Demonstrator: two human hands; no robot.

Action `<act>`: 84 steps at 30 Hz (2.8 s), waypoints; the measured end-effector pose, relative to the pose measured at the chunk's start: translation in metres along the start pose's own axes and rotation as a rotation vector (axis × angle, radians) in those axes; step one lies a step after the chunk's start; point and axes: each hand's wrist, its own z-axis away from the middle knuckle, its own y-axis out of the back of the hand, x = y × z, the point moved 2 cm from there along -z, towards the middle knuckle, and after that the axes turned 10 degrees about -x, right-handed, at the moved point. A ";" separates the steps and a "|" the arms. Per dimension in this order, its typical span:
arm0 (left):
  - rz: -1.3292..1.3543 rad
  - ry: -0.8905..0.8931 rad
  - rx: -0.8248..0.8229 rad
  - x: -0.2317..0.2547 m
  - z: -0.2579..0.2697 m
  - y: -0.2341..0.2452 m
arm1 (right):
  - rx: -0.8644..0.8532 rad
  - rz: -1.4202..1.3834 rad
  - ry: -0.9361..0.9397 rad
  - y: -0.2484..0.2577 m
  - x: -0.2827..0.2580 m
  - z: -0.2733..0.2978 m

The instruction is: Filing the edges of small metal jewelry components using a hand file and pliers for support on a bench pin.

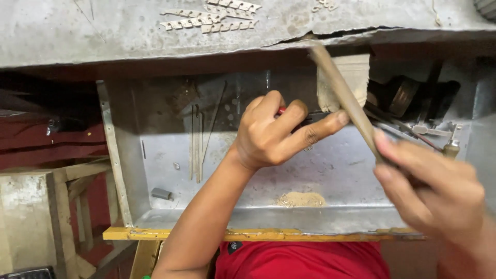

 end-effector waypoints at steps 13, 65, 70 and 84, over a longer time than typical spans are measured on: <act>0.002 0.013 0.019 -0.001 -0.002 0.000 | -0.134 -1.484 -0.148 -0.030 0.030 0.078; 0.214 0.284 0.502 0.007 0.023 0.070 | -0.121 0.563 -0.074 0.042 0.069 0.069; 0.233 0.248 0.462 0.011 0.024 0.074 | -0.129 0.657 0.033 0.046 0.050 0.064; 0.805 0.122 0.014 0.077 0.016 0.032 | 0.173 0.002 -0.234 -0.004 -0.016 0.050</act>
